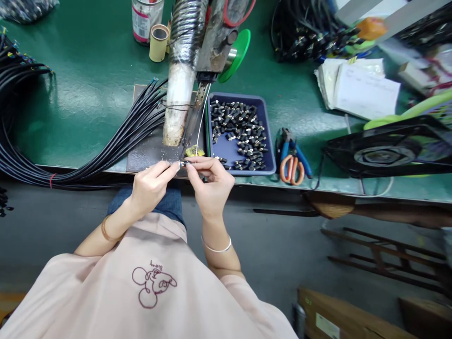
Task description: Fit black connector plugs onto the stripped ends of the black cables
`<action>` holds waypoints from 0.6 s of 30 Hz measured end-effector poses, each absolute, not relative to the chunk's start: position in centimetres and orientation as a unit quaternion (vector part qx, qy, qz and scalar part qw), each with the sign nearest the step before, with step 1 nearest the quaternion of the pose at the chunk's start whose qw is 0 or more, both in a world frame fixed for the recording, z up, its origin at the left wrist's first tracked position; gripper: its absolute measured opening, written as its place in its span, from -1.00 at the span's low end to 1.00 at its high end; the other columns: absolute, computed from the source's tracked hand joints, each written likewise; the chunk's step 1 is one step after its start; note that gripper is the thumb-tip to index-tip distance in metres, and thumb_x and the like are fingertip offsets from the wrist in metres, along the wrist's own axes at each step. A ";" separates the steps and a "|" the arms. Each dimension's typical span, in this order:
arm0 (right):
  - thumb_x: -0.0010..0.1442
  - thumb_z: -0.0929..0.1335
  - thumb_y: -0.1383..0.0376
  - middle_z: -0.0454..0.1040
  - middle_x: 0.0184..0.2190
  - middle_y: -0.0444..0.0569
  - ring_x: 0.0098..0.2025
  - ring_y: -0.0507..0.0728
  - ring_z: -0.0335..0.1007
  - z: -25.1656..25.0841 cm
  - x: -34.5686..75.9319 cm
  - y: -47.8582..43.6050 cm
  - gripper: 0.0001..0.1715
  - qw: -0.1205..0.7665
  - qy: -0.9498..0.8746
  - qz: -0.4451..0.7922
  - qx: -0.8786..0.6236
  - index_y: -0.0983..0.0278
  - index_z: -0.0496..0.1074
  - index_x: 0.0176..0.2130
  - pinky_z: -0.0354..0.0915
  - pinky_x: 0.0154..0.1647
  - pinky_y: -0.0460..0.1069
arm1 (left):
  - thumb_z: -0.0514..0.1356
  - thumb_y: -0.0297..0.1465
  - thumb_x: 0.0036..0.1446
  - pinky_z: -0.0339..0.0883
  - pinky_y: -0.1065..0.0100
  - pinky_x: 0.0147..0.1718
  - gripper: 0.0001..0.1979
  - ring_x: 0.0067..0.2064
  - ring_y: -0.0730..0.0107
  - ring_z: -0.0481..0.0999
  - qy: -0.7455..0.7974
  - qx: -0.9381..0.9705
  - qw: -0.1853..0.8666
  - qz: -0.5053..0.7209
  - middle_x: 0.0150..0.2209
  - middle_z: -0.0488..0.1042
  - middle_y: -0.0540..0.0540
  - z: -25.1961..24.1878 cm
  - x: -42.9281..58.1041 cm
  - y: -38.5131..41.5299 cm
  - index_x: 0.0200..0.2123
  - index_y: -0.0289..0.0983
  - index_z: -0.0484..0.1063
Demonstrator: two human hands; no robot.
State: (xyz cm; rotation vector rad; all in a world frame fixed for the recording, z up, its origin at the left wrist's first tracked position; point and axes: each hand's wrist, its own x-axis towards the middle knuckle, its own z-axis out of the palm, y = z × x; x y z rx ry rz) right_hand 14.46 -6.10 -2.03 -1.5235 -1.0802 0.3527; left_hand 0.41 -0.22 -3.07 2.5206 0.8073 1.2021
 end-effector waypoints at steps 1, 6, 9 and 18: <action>0.18 0.43 0.31 0.63 -0.32 -0.08 -0.26 0.06 0.60 -2.0 14.5 -6.1 -0.88 0.586 -0.462 0.152 -0.648 0.24 0.45 -0.41 0.52 -0.32 -0.08 | 0.00 -0.52 0.37 0.42 0.50 -0.26 -0.68 -0.31 0.46 0.58 0.273 0.861 0.107 0.415 -0.30 0.60 -0.12 -3.1 0.4 -0.2 -0.10 -0.31 0.57; 0.18 0.42 0.32 0.63 -0.33 -0.09 -0.28 0.06 0.61 -2.0 14.6 -5.9 -0.87 0.587 -0.457 0.180 -0.643 0.24 0.45 -0.41 0.54 -0.33 -0.09 | -0.01 -0.50 0.37 0.44 0.49 -0.23 -0.66 -0.30 0.46 0.59 0.274 0.863 0.090 0.416 -0.27 0.62 -0.11 -3.5 0.3 -0.2 -0.08 -0.27 0.57; 0.21 0.41 0.32 0.64 -0.32 -0.09 -0.23 0.08 0.62 -2.0 14.4 -5.8 -0.88 0.565 -0.482 0.125 -0.658 0.22 0.45 -0.40 0.55 -0.29 -0.06 | -0.04 -0.48 0.39 0.43 0.48 -0.26 -0.64 -0.32 0.46 0.58 0.282 0.868 0.088 0.399 -0.26 0.63 -0.13 -3.8 0.4 -0.2 -0.07 -0.27 0.58; 0.19 0.41 0.33 0.65 -0.33 -0.09 -0.28 0.09 0.62 -1.6 14.4 -5.7 -0.83 0.535 -0.516 0.073 -0.664 0.21 0.40 -0.44 0.52 -0.33 -0.05 | -0.03 -0.48 0.39 0.39 0.46 -0.28 -0.65 -0.32 0.45 0.56 0.277 0.864 0.117 0.403 -0.27 0.61 -0.14 -4.2 0.5 -0.4 -0.05 -0.27 0.56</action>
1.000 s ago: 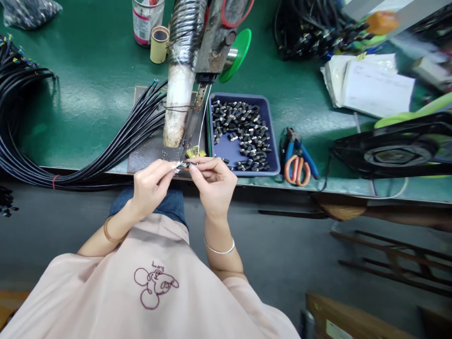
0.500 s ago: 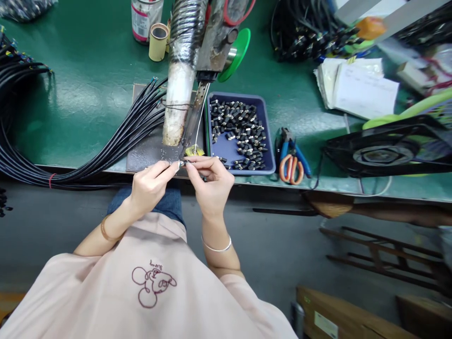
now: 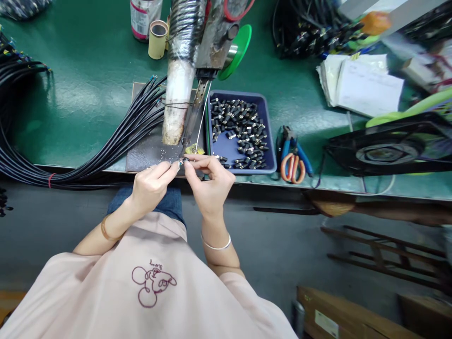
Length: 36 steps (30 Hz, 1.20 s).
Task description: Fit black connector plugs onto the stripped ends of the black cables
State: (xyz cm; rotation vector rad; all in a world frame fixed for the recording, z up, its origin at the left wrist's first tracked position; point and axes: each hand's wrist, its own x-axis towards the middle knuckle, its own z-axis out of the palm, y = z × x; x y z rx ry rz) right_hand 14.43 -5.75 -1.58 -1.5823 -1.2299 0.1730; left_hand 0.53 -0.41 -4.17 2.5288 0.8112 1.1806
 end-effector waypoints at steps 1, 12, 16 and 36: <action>0.19 0.41 0.33 0.64 -0.34 -0.09 -0.28 0.09 0.62 -1.5 14.5 -5.8 -0.82 0.531 -0.518 0.078 -0.666 0.20 0.39 -0.45 0.51 -0.34 -0.04 | -0.03 -0.48 0.39 0.40 0.45 -0.28 -0.65 -0.32 0.45 0.56 0.277 0.865 0.118 0.401 -0.26 0.61 -0.14 -4.3 0.5 -0.4 -0.04 -0.26 0.56; 0.19 0.40 0.42 0.60 -0.34 -0.12 -0.25 0.06 0.57 -1.1 14.7 -6.0 -0.77 0.498 -0.564 0.053 -0.657 0.22 0.37 -0.48 0.49 -0.21 -0.03 | 0.06 -0.51 0.35 0.45 0.46 -0.22 -0.73 -0.25 0.43 0.62 0.263 0.860 0.107 0.425 -0.23 0.64 -0.14 -4.3 0.7 -0.7 -0.09 -0.29 0.56; 0.24 0.39 0.37 0.60 -0.33 -0.12 -0.23 0.07 0.59 -1.5 14.5 -6.0 -0.80 0.502 -0.568 0.048 -0.651 0.21 0.38 -0.43 0.50 -0.23 -0.04 | 0.07 -0.53 0.34 0.46 0.48 -0.22 -0.74 -0.25 0.45 0.63 0.261 0.850 0.107 0.445 -0.25 0.65 -0.13 -4.2 0.6 -0.6 -0.13 -0.30 0.58; 0.22 0.40 0.41 0.63 -0.20 -0.05 -0.14 0.10 0.62 -2.2 14.7 -6.4 -0.90 0.543 -0.559 0.043 -0.625 0.23 0.44 -0.34 0.56 -0.19 -0.01 | 0.06 -0.58 0.32 0.46 0.54 -0.22 -0.75 -0.26 0.48 0.61 0.267 0.851 0.113 0.438 -0.27 0.62 -0.13 -3.0 0.5 0.0 -0.17 -0.35 0.56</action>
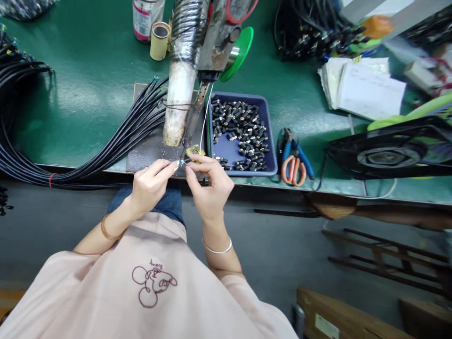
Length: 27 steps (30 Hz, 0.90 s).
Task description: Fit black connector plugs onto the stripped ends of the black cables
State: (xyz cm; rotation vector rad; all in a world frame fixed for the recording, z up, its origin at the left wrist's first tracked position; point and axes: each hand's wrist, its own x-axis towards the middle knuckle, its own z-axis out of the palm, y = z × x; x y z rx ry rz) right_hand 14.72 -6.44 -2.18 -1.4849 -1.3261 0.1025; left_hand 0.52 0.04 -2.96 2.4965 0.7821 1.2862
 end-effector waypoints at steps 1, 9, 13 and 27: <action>0.22 0.39 0.42 0.63 -0.20 -0.04 -0.15 0.09 0.61 -2.2 14.7 -6.3 -0.89 0.542 -0.564 0.035 -0.622 0.23 0.43 -0.35 0.56 -0.18 0.00 | 0.05 -0.57 0.32 0.46 0.53 -0.22 -0.74 -0.25 0.48 0.61 0.268 0.852 0.113 0.436 -0.27 0.62 -0.13 -3.0 0.6 0.1 -0.17 -0.35 0.56; 0.19 0.39 0.45 0.63 -0.20 -0.03 -0.18 0.10 0.61 -2.3 14.8 -5.6 -0.85 0.538 -0.584 0.004 -0.608 0.22 0.41 -0.37 0.55 -0.15 0.04 | 0.04 -0.55 0.34 0.46 0.52 -0.23 -0.73 -0.27 0.48 0.60 0.274 0.851 0.116 0.433 -0.28 0.61 -0.13 -3.0 0.8 0.5 -0.15 -0.35 0.56; 0.19 0.40 0.44 0.64 -0.22 -0.04 -0.16 0.11 0.61 -1.9 14.8 -5.4 -0.86 0.527 -0.588 -0.014 -0.614 0.21 0.43 -0.37 0.54 -0.13 0.05 | 0.07 -0.57 0.31 0.46 0.53 -0.18 -0.75 -0.22 0.46 0.61 0.272 0.849 0.113 0.438 -0.25 0.61 -0.16 -2.9 0.8 0.6 -0.16 -0.36 0.57; 0.18 0.39 0.46 0.63 -0.22 -0.02 -0.17 0.09 0.62 -1.4 14.7 -5.7 -0.85 0.508 -0.600 -0.024 -0.617 0.23 0.42 -0.36 0.57 -0.13 0.01 | 0.07 -0.56 0.32 0.48 0.51 -0.18 -0.75 -0.22 0.46 0.61 0.281 0.842 0.146 0.436 -0.25 0.61 -0.15 -2.7 0.9 0.2 -0.15 -0.35 0.56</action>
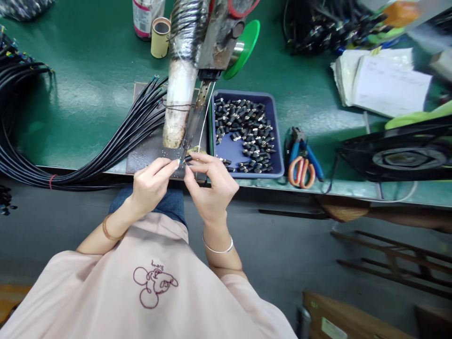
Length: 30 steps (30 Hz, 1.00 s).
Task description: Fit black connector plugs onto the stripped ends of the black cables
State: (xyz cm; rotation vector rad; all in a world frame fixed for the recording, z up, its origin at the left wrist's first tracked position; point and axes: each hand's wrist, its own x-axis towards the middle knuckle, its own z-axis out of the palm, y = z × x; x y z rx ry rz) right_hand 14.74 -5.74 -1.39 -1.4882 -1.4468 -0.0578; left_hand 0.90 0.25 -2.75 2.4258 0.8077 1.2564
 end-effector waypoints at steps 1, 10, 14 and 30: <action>0.18 0.40 0.47 0.64 -0.22 -0.02 -0.16 0.09 0.62 -1.3 14.7 -5.8 -0.85 0.505 -0.602 -0.026 -0.618 0.23 0.42 -0.36 0.56 -0.12 0.00 | 0.06 -0.56 0.32 0.47 0.51 -0.19 -0.75 -0.22 0.47 0.61 0.282 0.841 0.151 0.436 -0.25 0.61 -0.14 -2.7 0.9 0.2 -0.15 -0.35 0.56; 0.15 0.38 0.49 0.63 -0.15 0.03 -0.16 0.10 0.62 -0.7 14.7 -6.1 -0.84 0.487 -0.618 -0.020 -0.616 0.24 0.39 -0.37 0.57 -0.11 -0.01 | 0.06 -0.57 0.32 0.45 0.47 -0.21 -0.76 -0.22 0.45 0.58 0.274 0.818 0.214 0.459 -0.25 0.59 -0.14 -2.7 1.1 0.2 -0.14 -0.34 0.53; 0.16 0.37 0.49 0.62 -0.13 0.04 -0.15 0.10 0.62 -0.8 14.9 -6.3 -0.83 0.478 -0.627 -0.001 -0.615 0.24 0.39 -0.38 0.58 -0.11 -0.01 | 0.09 -0.55 0.31 0.44 0.45 -0.20 -0.80 -0.24 0.44 0.58 0.281 0.816 0.235 0.447 -0.27 0.59 -0.14 -2.6 0.9 0.3 -0.18 -0.34 0.53; 0.26 0.36 0.39 0.64 -0.22 -0.04 -0.23 0.08 0.64 -1.2 14.9 -7.1 -0.93 0.530 -0.575 0.042 -0.622 0.22 0.41 -0.28 0.56 -0.26 -0.03 | 0.12 -0.51 0.30 0.40 0.46 -0.30 -0.85 -0.34 0.47 0.52 0.282 0.820 0.241 0.436 -0.35 0.57 -0.09 -2.3 0.8 -0.3 -0.19 -0.34 0.50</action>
